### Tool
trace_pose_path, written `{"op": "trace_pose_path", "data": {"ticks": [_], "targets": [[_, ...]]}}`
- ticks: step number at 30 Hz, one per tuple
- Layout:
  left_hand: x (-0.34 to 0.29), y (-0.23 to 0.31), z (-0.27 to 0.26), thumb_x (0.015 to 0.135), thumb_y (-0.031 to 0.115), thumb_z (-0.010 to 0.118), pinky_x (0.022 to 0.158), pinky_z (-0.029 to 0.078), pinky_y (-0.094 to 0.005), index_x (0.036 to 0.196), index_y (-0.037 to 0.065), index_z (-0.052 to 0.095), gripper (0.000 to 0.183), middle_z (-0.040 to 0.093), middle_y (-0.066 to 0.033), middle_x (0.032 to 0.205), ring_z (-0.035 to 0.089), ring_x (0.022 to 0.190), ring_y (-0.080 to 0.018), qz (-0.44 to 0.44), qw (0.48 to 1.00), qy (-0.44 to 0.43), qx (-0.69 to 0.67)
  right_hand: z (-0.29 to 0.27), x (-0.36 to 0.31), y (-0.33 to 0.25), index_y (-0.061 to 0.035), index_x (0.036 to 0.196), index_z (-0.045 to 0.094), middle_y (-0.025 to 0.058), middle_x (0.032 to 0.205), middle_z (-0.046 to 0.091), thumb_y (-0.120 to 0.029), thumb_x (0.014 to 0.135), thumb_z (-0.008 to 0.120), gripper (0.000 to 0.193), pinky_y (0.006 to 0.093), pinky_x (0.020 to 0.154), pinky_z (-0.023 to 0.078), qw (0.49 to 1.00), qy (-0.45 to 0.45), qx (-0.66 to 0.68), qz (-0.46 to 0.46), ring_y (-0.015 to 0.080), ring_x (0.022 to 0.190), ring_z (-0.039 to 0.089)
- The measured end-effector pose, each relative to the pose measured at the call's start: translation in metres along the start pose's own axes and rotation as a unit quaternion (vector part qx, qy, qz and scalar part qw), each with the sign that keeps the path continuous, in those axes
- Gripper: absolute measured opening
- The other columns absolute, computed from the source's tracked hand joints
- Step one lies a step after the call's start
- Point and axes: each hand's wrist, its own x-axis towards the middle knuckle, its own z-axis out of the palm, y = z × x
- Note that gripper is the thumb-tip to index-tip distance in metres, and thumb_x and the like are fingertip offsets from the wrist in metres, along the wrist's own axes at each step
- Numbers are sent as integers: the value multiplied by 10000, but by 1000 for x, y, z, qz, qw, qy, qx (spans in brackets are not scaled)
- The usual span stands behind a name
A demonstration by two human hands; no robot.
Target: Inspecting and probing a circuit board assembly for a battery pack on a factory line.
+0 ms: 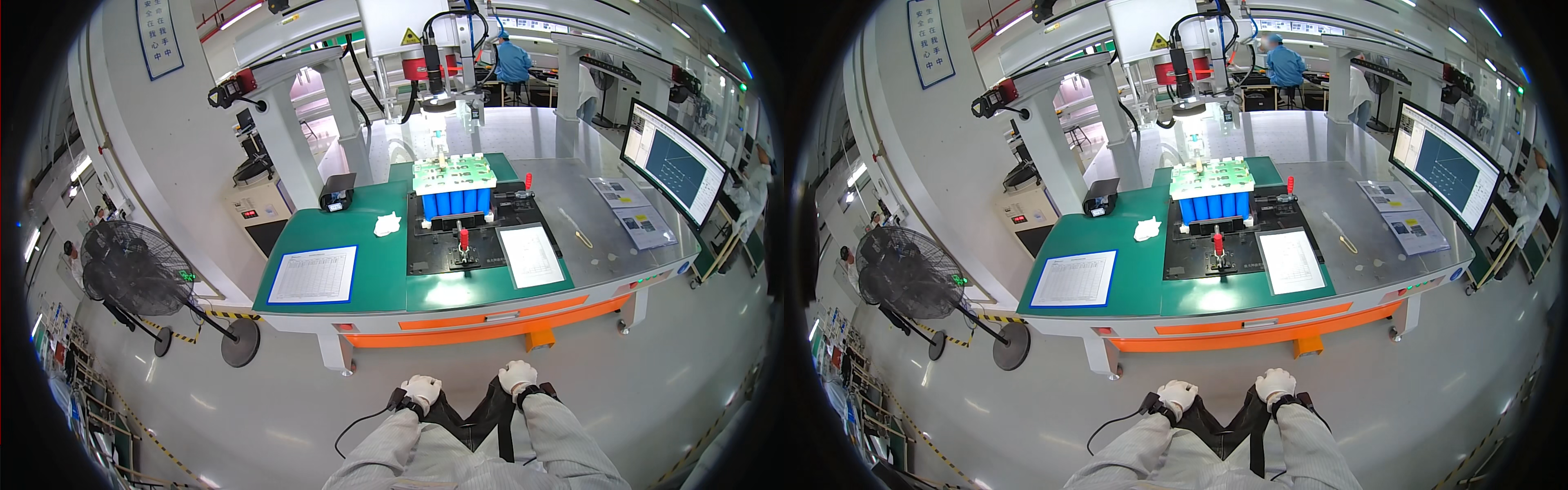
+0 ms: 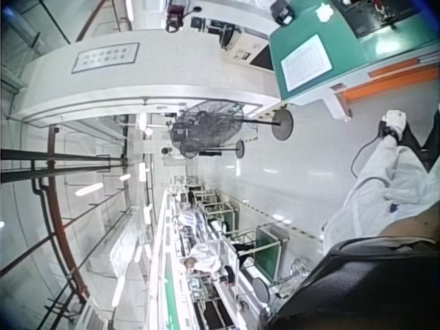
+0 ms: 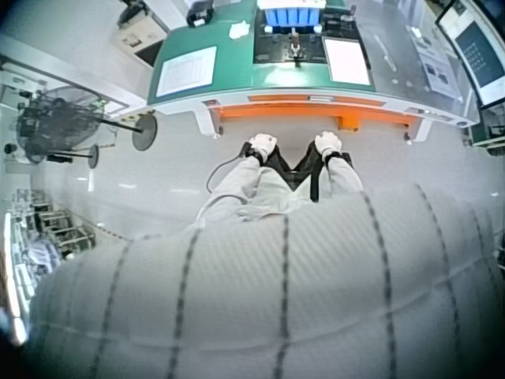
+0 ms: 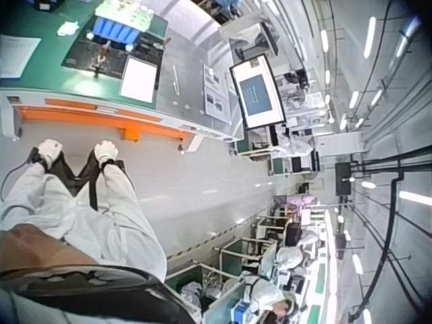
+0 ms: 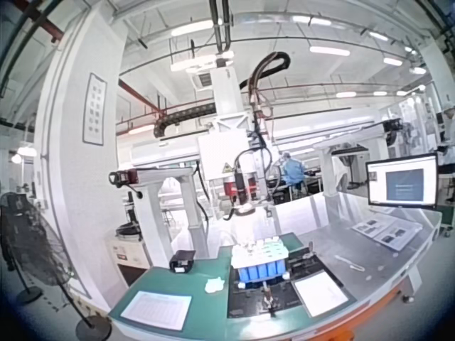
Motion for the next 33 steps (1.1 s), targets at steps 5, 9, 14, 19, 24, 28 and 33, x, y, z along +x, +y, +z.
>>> {"op": "trace_pose_path", "data": {"ticks": [5, 9, 14, 19, 24, 28, 33], "targets": [[0, 0, 0, 970, 518, 458, 1117, 382, -460, 1195, 275, 757, 446, 684, -38, 1307, 553, 1316, -249, 7, 1000, -7, -1, 1, 0, 0, -145, 1206, 730, 126, 1240, 695, -466, 927, 551, 462, 451, 1012, 505, 1000, 13, -1, 1, 315, 1164, 661], [-2, 1, -3, 972, 518, 466, 1118, 380, -460, 1198, 271, 756, 443, 682, -37, 1312, 553, 1316, -246, 4, 1000, -10, -1, 1, 0, 1, -152, 1202, 732, 118, 1243, 695, -471, 930, 551, 457, 449, 1003, 512, 1000, 9, -4, 5, 313, 1162, 662], [-1, 1, -3, 973, 519, 470, 1121, 376, -460, 1203, 271, 754, 441, 681, -41, 1314, 553, 1318, -245, 1, 1000, -12, -6, 1, 1, 0, -142, 1203, 724, 119, 1243, 691, -474, 940, 542, 461, 460, 1005, 502, 1000, 4, -5, 6, 310, 1175, 654], [-1, 0, -1, 969, 522, 476, 1122, 375, -462, 1201, 278, 756, 437, 686, -41, 1306, 552, 1320, -245, 6, 1000, -7, -5, 2, 1, 2, -127, 1203, 716, 124, 1240, 687, -474, 947, 533, 469, 470, 1012, 490, 1000, 3, 4, -1, 311, 1188, 644], [-1, 1, -1, 963, 526, 485, 1118, 380, -457, 1186, 283, 762, 431, 696, -41, 1288, 558, 1314, -243, 3, 1000, 1, -5, 3, 2, 2, -128, 1202, 714, 124, 1243, 685, -471, 944, 530, 467, 475, 1009, 493, 1000, 2, 2, -2, 315, 1187, 643], [-2, 1, -3, 963, 524, 485, 1117, 381, -455, 1186, 281, 763, 431, 695, -44, 1288, 559, 1312, -247, -1, 1000, -8, -13, 2, 2, 1, -167, 1208, 729, 109, 1248, 693, -461, 929, 530, 452, 451, 1003, 518, 1000, 14, -12, 2, 309, 1167, 659], [-4, 2, -3, 965, 519, 485, 1115, 381, -449, 1181, 276, 766, 430, 696, -52, 1283, 557, 1313, -250, 1, 1000, 8, -13, 0, 1, 1, -165, 1205, 731, 112, 1241, 697, -458, 928, 529, 451, 452, 994, 523, 1000, 10, -15, 1, 305, 1166, 661]]}}
